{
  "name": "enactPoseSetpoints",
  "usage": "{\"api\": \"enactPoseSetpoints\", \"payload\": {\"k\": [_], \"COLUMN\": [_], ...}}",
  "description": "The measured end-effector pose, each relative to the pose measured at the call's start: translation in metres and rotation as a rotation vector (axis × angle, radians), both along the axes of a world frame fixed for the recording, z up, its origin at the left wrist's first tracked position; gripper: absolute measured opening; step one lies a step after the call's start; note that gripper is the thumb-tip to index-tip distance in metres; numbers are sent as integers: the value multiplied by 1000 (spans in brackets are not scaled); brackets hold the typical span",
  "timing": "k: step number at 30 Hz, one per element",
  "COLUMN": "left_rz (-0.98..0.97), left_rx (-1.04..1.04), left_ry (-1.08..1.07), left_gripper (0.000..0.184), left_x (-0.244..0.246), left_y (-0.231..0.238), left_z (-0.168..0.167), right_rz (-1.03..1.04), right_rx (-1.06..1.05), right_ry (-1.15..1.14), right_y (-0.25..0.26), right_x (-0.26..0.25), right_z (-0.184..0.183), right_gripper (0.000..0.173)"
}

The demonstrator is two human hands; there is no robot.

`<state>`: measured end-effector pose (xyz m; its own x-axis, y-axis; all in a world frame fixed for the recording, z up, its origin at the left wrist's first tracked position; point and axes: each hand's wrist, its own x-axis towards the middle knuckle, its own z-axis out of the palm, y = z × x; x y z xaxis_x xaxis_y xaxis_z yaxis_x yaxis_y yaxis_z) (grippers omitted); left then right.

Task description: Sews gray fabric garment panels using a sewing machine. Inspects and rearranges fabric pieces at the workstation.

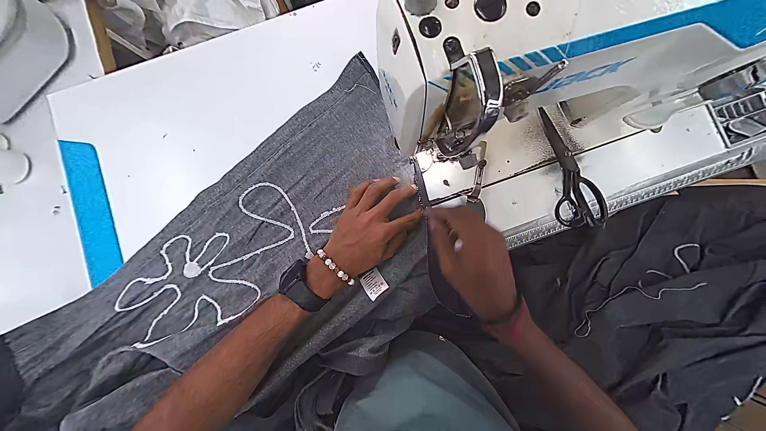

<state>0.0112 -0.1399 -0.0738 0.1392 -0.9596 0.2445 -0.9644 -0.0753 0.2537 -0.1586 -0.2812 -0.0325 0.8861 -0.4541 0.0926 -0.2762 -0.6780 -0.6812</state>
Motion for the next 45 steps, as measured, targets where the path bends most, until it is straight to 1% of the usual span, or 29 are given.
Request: {"api": "enactPoseSetpoints", "payload": {"k": [1, 3, 6, 8, 10, 13, 16, 18, 21, 22, 24, 25, 27, 29, 31, 33, 34, 36, 37, 38, 39, 40, 41, 42, 43, 44, 45], "left_rz": [-8, -10, 99, 193, 241, 281, 296, 239, 130, 112, 89, 89, 88, 82, 78, 82, 81, 80, 76, 71, 69, 69, 74, 81, 89, 98, 105], "left_rx": [1, -28, -81, -53, 13, 103, 81, 54, 22, 27, 25, 22, 9, 0, 6, 22, 20, 20, 20, 17, 10, 7, 10, 15, 17, 15, 3], "left_ry": [4, 5, 31, 14, -14, -66, -81, -82, -59, -41, -19, -8, 10, 11, -1, -3, -4, -8, -9, -11, -11, -8, -9, -18, -23, -24, -23], "left_gripper": [32, 29, 25, 28, 38, 47, 49, 46, 42, 42, 41, 41, 40, 40, 40, 40, 40, 40, 40, 40, 40, 40, 40, 41, 41, 41, 41], "left_x": [-1, 0, 1, 3, 5, 6, 6, 7, 5, 2, -2, -6, -10, -11, -9, -8, -6, -7, -8, -7, -6, -7, -8, -6, -6, -7, -7], "left_y": [-1, -5, -13, -17, -20, -23, -22, -20, -20, -19, -15, -13, -10, -8, -9, -7, -8, -7, -8, -8, -9, -8, -6, -7, -7, -7, -6], "left_z": [1, 4, 9, 9, 6, 6, 5, 6, 4, 4, 6, 5, 3, 3, 4, 4, 4, 4, 4, 3, 3, 2, 1, 2, 3, 3, 2], "right_rz": [-108, -207, -255, -271, -275, -246, -170, -99, 4, 2, -52, -51, 16, 18, -98, -207, -229, -173, -127, -81, -31, 3, 7, -31, -78, -99, -86], "right_rx": [-54, -36, -99, -136, -156, -204, -357, -406, -391, -377, -356, -339, -313, -346, -411, -465, -464, -376, -298, -228, -179, -179, -244, -332, -394, -418, -396], "right_ry": [-12, 74, 146, 145, 136, 91, -10, 10, 86, 67, -53, -89, -52, -43, -94, -88, -42, 126, 150, 148, 143, 130, 89, 24, -2, 32, 123], "right_y": [-7, -14, -6, -3, -5, -8, -5, -3, -6, -6, 0, 6, 19, 25, 16, 2, -6, -16, -16, -13, -7, -1, 4, 5, 3, -2, -6], "right_x": [14, 33, 43, 44, 44, 41, 38, 33, 16, 7, -17, -33, -64, -91, -107, -113, -111, -102, -96, -89, -82, -77, -74, -73, -75, -78, -81], "right_z": [-4, -10, -16, -17, -16, -17, -26, -26, -20, -19, -20, -22, -31, -47, -46, -30, -21, -7, -5, -6, -9, -15, -22, -28, -31, -29, -25], "right_gripper": [24, 27, 24, 19, 15, 15, 15, 20, 25, 25, 22, 25, 31, 20, 16, 17, 17, 18, 21, 28, 37, 39, 30, 20, 16, 14, 13]}}
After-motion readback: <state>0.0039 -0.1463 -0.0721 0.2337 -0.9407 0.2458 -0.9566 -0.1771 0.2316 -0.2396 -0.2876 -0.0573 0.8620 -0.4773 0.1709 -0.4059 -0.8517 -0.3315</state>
